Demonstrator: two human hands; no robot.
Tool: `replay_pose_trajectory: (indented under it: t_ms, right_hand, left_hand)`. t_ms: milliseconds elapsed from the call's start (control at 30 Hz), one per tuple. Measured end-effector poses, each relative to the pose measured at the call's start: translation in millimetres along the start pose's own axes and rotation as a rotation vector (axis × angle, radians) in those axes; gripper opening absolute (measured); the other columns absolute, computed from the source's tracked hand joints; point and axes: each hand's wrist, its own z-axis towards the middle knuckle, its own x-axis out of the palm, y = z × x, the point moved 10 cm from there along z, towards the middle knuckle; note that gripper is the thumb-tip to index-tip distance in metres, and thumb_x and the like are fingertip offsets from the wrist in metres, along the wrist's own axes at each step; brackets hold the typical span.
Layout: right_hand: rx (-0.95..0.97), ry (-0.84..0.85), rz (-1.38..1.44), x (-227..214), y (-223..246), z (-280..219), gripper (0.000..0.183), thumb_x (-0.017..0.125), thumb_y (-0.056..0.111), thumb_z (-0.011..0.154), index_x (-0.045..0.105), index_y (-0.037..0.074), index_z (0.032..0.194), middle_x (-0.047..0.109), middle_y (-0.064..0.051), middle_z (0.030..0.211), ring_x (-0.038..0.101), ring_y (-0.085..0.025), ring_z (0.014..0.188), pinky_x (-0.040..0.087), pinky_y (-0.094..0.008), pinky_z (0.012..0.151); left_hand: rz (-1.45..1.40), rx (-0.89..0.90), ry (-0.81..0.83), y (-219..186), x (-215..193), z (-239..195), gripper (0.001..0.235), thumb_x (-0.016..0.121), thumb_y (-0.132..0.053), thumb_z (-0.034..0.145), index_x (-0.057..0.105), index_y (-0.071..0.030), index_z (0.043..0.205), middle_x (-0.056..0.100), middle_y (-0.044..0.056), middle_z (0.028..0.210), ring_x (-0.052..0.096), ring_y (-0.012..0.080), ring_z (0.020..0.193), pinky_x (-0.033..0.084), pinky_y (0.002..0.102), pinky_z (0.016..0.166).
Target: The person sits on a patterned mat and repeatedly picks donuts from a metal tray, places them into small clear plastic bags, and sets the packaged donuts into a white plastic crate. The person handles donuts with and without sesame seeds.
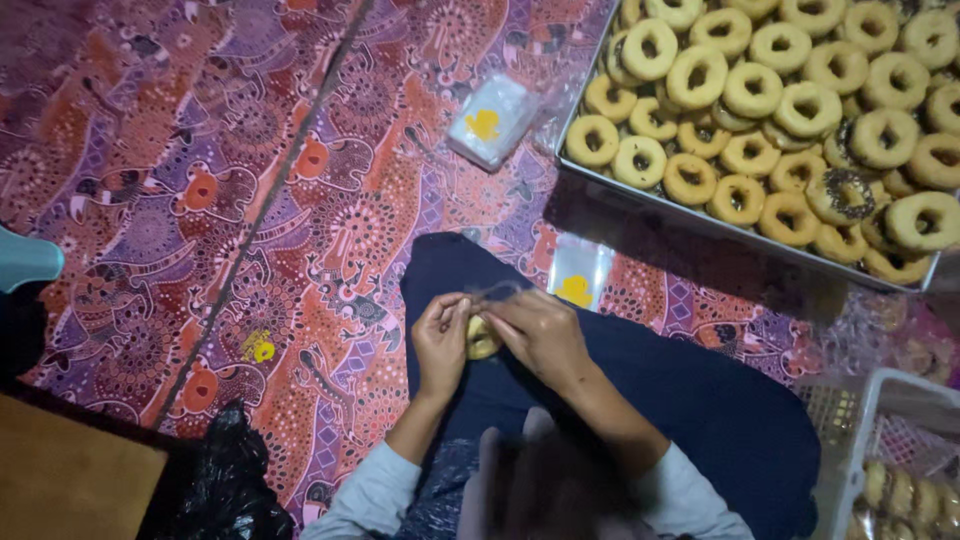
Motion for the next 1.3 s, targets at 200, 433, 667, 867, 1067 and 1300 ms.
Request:
replay_pose_trajectory:
  t_ms: [200, 433, 667, 867, 1067, 1300]
  right_hand:
    - [-0.087, -0.038, 0.089, 12.5, -11.9, 12.4, 0.036, 0.075, 0.005, 0.088, 0.07, 0.006, 0.124, 0.075, -0.013, 0.105, 0.073, -0.03, 0.095, 0.058, -0.039, 0.085]
    - [0.663, 0.247, 0.191, 29.0, -152.0, -14.0, 0.041, 0.067, 0.02, 0.098, 0.06, 0.006, 0.136, 0.069, -0.02, 0.119, 0.068, -0.031, 0.113, 0.056, -0.04, 0.091]
    - [0.581, 0.227, 1.084, 149.6, -137.3, -77.6, 0.047, 0.061, 0.025, 0.106, 0.053, -0.002, 0.144, 0.064, -0.01, 0.133, 0.06, -0.016, 0.12, 0.052, -0.033, 0.1]
    - [0.621, 0.175, 0.903, 140.7, -132.2, -62.2, 0.034, 0.052, 0.024, 0.106, 0.069, 0.003, 0.127, 0.073, -0.005, 0.107, 0.067, -0.01, 0.095, 0.055, -0.027, 0.085]
    - [0.365, -0.156, 0.462, 57.8, -90.2, -6.8, 0.023, 0.059, 0.016, 0.105, 0.076, 0.003, 0.11, 0.065, -0.01, 0.092, 0.064, -0.016, 0.085, 0.052, -0.03, 0.076]
    - [0.427, -0.264, 0.451, 60.4, -118.1, -26.6, 0.01, 0.069, 0.009, 0.093, 0.066, 0.0, 0.09, 0.06, -0.01, 0.094, 0.061, -0.017, 0.08, 0.052, -0.029, 0.067]
  left_hand:
    - [0.34, -0.027, 0.033, -9.5, 17.0, -2.7, 0.018, 0.066, -0.005, 0.097, 0.076, 0.004, 0.109, 0.08, 0.012, 0.091, 0.072, 0.0128, 0.081, 0.058, 0.026, 0.072]
    - [0.032, 0.111, -0.184, -56.3, 9.2, 5.5, 0.021, 0.059, -0.006, 0.102, 0.072, 0.004, 0.115, 0.077, 0.015, 0.112, 0.074, 0.0165, 0.102, 0.059, 0.029, 0.094]
    - [0.723, 0.534, -0.199, -83.8, 19.8, -15.6, 0.046, 0.065, -0.014, 0.1, 0.056, 0.023, 0.126, 0.059, 0.036, 0.125, 0.058, 0.0385, 0.116, 0.05, 0.035, 0.094]
    - [-0.083, -0.426, -0.142, 63.3, -37.1, 5.6, 0.029, 0.06, -0.017, 0.105, 0.075, 0.007, 0.108, 0.075, 0.009, 0.097, 0.067, 0.0149, 0.089, 0.053, 0.028, 0.084]
    - [0.0, -0.289, -0.051, 46.0, -26.1, 26.7, 0.009, 0.064, -0.002, 0.094, 0.07, 0.001, 0.1, 0.07, 0.005, 0.095, 0.064, 0.0098, 0.086, 0.052, 0.023, 0.08]
    - [0.202, -0.003, -0.089, -9.3, -10.3, 18.5, 0.014, 0.057, -0.008, 0.104, 0.057, -0.002, 0.091, 0.054, 0.003, 0.082, 0.052, 0.0093, 0.067, 0.046, 0.024, 0.062]
